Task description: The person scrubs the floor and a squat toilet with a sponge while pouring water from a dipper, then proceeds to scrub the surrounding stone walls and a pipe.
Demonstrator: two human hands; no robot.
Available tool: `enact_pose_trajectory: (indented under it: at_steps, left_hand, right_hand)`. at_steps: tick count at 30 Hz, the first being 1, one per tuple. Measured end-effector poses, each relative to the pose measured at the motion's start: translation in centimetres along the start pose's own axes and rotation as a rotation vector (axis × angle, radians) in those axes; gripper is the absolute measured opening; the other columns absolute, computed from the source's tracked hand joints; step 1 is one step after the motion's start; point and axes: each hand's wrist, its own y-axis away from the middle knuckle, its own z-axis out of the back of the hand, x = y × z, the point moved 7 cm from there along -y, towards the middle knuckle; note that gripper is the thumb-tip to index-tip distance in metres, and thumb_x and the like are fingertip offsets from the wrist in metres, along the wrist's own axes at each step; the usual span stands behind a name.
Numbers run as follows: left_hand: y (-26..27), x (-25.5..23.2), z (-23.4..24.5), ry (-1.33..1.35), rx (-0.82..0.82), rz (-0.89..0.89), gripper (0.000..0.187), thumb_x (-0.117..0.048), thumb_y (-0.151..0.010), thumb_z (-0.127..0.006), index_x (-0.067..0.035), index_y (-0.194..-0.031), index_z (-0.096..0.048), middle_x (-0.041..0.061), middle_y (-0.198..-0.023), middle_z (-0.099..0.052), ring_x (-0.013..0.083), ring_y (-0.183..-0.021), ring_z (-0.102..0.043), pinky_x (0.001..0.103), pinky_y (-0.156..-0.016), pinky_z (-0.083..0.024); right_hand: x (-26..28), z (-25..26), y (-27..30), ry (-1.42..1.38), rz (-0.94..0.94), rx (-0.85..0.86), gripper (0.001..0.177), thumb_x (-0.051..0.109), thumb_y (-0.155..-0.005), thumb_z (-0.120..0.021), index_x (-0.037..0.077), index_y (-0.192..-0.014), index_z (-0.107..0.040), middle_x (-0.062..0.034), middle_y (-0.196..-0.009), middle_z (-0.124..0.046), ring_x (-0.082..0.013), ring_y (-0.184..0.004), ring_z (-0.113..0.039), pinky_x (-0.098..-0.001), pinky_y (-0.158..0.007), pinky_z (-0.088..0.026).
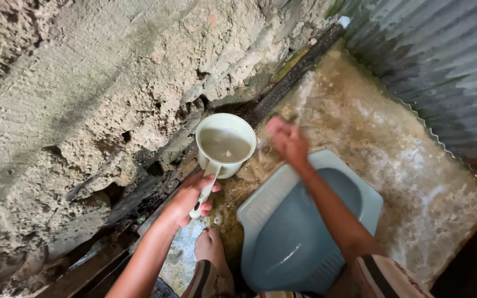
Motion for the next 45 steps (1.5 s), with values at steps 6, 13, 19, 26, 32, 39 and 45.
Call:
enact_pose_trajectory:
  at_steps: [6,13,19,26,32,39,45]
  left_hand:
    - [-0.3,0.6,0.2,-0.04,-0.054,0.009,0.036,-0.026,-0.099,-0.056,-0.007,-0.129,-0.051,0.003,-0.085,-0.061,0.0112,-0.043,-0.044,0.028,-0.035,-0.035]
    - [-0.7,0.2,-0.3,-0.052,-0.084,0.042,0.033,-0.028,-0.099,-0.055,-0.011,-0.128,-0.054,0.002,-0.086,-0.06,0.0107,-0.044,-0.044,0.029,-0.036,-0.037]
    - [-0.6,0.0,-0.3,-0.057,-0.09,0.019,0.029,-0.027,-0.099,-0.056,-0.008,-0.121,-0.053,0.003,-0.086,-0.06,0.0119,-0.044,-0.044,0.03,-0.036,-0.037]
    - [0.3,0.9,-0.5,-0.075,-0.148,-0.018,0.026,-0.026,-0.102,-0.055,-0.004,-0.117,-0.052,0.007,-0.084,-0.054,0.0135,-0.045,-0.044,0.031,-0.037,-0.038]
    - [2.2,1.2,-1.5,-0.075,-0.238,-0.029,0.025,-0.024,-0.101,-0.052,-0.005,-0.116,-0.051,0.004,-0.085,-0.056,0.0131,-0.046,-0.046,0.03,-0.037,-0.039]
    - [3.7,1.9,-2.3,-0.114,-0.333,-0.066,0.025,-0.025,-0.1,-0.051,-0.005,-0.116,-0.053,0.004,-0.083,-0.056,0.0132,-0.044,-0.047,0.03,-0.036,-0.041]
    - [4.7,1.1,-4.6,-0.102,-0.474,-0.061,0.026,-0.025,-0.099,-0.052,-0.006,-0.118,-0.053,0.008,-0.081,-0.058,0.0149,-0.044,-0.046,0.031,-0.037,-0.04]
  right_hand:
    - [-3.8,-1.6,-0.1,-0.345,-0.521,-0.237,0.017,0.029,-0.099,-0.069,0.016,-0.11,-0.072,-0.0196,-0.109,-0.065,-0.0293,-0.083,-0.062,-0.0473,-0.07,-0.052]
    - [0.6,-2.3,1.5,-0.021,-0.046,-0.001,0.013,0.023,-0.094,-0.068,0.013,-0.098,-0.075,-0.0155,-0.112,-0.064,-0.0271,-0.087,-0.068,-0.0436,-0.07,-0.059]
    - [2.0,4.2,-3.8,0.326,-0.017,-0.239,0.033,0.029,-0.09,-0.071,0.018,-0.12,-0.08,-0.0161,-0.1,-0.061,-0.0346,-0.083,-0.063,-0.0475,-0.069,-0.055]
    - [2.6,-1.1,-0.3,0.156,0.177,-0.026,0.01,0.023,-0.093,-0.07,0.018,-0.101,-0.073,-0.0112,-0.097,-0.06,-0.0261,-0.08,-0.062,-0.0435,-0.067,-0.055]
    - [2.7,2.9,-4.4,0.138,0.14,-0.215,0.031,0.022,-0.092,-0.074,0.015,-0.122,-0.073,-0.0146,-0.11,-0.058,-0.0337,-0.095,-0.062,-0.0461,-0.078,-0.053]
    - [0.5,3.7,-4.9,-0.141,-0.087,-0.53,0.043,0.016,-0.099,-0.078,0.014,-0.141,-0.066,-0.0152,-0.128,-0.053,-0.036,-0.112,-0.062,-0.0441,-0.094,-0.054]
    - [4.9,0.3,-5.9,-0.058,-0.041,-0.301,0.053,0.01,-0.087,-0.076,0.022,-0.138,-0.068,-0.0117,-0.121,-0.056,-0.0324,-0.102,-0.062,-0.043,-0.085,-0.053]
